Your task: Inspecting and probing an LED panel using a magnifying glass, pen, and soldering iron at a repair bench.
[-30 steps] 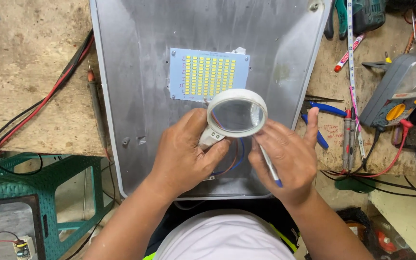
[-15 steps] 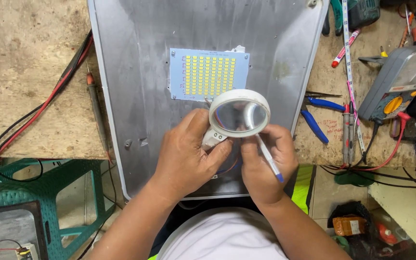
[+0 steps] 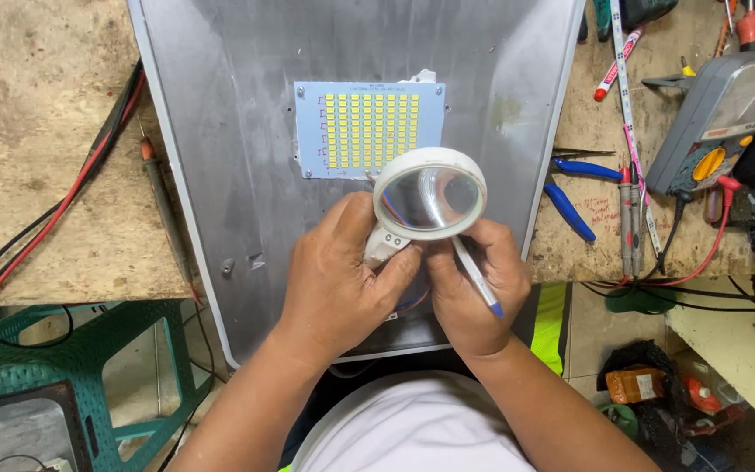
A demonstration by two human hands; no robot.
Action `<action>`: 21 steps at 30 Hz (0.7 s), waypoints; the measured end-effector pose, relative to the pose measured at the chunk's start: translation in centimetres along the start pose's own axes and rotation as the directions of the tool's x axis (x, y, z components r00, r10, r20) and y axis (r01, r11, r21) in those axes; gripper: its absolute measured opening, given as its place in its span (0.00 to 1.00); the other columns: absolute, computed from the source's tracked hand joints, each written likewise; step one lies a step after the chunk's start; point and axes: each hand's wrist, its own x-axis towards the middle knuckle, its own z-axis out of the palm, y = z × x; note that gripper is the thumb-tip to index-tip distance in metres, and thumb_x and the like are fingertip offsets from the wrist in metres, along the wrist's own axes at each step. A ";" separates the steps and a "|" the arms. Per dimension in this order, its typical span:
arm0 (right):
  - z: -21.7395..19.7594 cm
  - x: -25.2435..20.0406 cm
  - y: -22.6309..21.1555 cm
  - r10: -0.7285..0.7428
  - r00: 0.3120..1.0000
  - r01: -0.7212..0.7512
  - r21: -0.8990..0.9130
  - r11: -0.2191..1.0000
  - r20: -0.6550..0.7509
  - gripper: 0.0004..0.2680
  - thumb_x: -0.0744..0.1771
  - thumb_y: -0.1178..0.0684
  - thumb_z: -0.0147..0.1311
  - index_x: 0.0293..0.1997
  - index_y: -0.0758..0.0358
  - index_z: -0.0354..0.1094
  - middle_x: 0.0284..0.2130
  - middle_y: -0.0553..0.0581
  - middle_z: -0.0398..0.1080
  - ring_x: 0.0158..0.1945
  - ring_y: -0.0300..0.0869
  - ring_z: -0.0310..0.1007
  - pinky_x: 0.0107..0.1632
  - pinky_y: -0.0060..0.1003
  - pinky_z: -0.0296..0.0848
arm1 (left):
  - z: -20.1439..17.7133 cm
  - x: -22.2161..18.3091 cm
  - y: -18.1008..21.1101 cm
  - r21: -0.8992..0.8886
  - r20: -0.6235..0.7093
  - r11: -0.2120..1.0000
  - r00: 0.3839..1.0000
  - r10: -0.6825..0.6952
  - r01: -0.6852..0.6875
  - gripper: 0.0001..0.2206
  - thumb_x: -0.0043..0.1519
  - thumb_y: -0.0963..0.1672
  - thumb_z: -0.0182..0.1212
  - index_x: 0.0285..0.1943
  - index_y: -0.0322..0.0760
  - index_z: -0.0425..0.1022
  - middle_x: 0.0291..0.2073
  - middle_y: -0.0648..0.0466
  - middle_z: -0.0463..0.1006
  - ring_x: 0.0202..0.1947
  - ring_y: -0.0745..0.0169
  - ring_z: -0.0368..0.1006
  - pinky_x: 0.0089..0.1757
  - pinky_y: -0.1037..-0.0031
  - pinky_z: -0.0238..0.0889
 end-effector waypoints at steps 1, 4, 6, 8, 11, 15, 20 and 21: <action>0.0 -0.1 0.0 0.001 1.000 -0.001 0.001 1.000 0.001 0.11 0.67 0.47 0.62 0.47 0.62 0.71 0.34 0.54 0.75 0.34 0.37 0.74 0.40 0.33 0.73 | 0.0 0.0 0.0 0.001 0.000 1.000 1.000 -0.001 0.001 0.11 0.58 0.47 0.61 0.43 0.41 0.66 0.31 0.55 0.70 0.27 0.49 0.68 0.29 0.61 0.61; 0.0 0.1 0.1 -0.001 1.000 0.001 0.052 0.999 0.009 0.10 0.67 0.50 0.63 0.48 0.62 0.71 0.36 0.55 0.76 0.36 0.37 0.74 0.42 0.33 0.74 | 0.0 0.0 0.1 0.009 0.010 1.000 1.000 -0.002 0.002 0.12 0.59 0.48 0.62 0.43 0.41 0.66 0.31 0.56 0.70 0.27 0.49 0.68 0.28 0.61 0.61; -0.1 0.3 -0.1 -0.075 0.997 0.074 0.005 0.997 0.027 0.10 0.68 0.51 0.63 0.51 0.64 0.71 0.39 0.58 0.77 0.36 0.40 0.75 0.43 0.35 0.74 | 0.1 0.0 -0.1 0.020 0.020 1.000 1.000 0.001 -0.001 0.12 0.59 0.48 0.62 0.41 0.41 0.64 0.30 0.55 0.68 0.27 0.49 0.65 0.28 0.60 0.59; -0.1 0.2 -0.1 -0.046 0.999 0.046 0.019 0.999 0.026 0.10 0.68 0.50 0.62 0.50 0.63 0.71 0.38 0.57 0.77 0.36 0.38 0.75 0.43 0.34 0.74 | 0.1 0.1 0.0 0.014 0.020 1.000 1.000 -0.001 0.000 0.11 0.59 0.47 0.61 0.42 0.41 0.66 0.30 0.55 0.69 0.28 0.49 0.67 0.28 0.60 0.60; -0.1 0.2 -0.1 -0.001 1.000 0.000 0.027 1.000 0.031 0.10 0.68 0.49 0.61 0.50 0.61 0.71 0.37 0.54 0.76 0.36 0.37 0.74 0.42 0.33 0.74 | 0.1 0.1 0.1 0.013 0.017 1.000 1.000 -0.009 0.009 0.11 0.58 0.47 0.61 0.43 0.41 0.67 0.31 0.55 0.70 0.28 0.49 0.67 0.29 0.60 0.61; 0.0 0.0 0.0 0.071 0.997 -0.074 0.094 0.993 0.030 0.09 0.68 0.52 0.62 0.48 0.62 0.71 0.35 0.52 0.75 0.36 0.35 0.71 0.43 0.31 0.73 | 0.2 0.2 0.0 0.026 0.013 1.000 1.000 0.004 -0.004 0.12 0.58 0.47 0.62 0.42 0.41 0.66 0.30 0.54 0.70 0.28 0.49 0.67 0.28 0.60 0.59; 0.0 0.0 0.3 0.062 0.997 -0.067 0.143 0.987 0.038 0.08 0.68 0.52 0.62 0.48 0.62 0.71 0.36 0.53 0.75 0.38 0.35 0.72 0.44 0.32 0.73 | 0.1 0.2 0.2 0.019 0.023 1.000 1.000 -0.013 0.013 0.11 0.57 0.47 0.61 0.44 0.42 0.68 0.31 0.55 0.71 0.28 0.50 0.68 0.28 0.60 0.61; 0.0 -0.1 0.3 0.073 0.997 -0.078 0.150 0.986 0.040 0.09 0.68 0.52 0.62 0.48 0.62 0.71 0.36 0.52 0.75 0.38 0.35 0.72 0.45 0.32 0.73 | 0.0 0.3 0.2 0.016 0.027 1.000 1.000 -0.013 0.013 0.11 0.57 0.47 0.61 0.44 0.41 0.68 0.31 0.56 0.70 0.28 0.51 0.67 0.28 0.61 0.61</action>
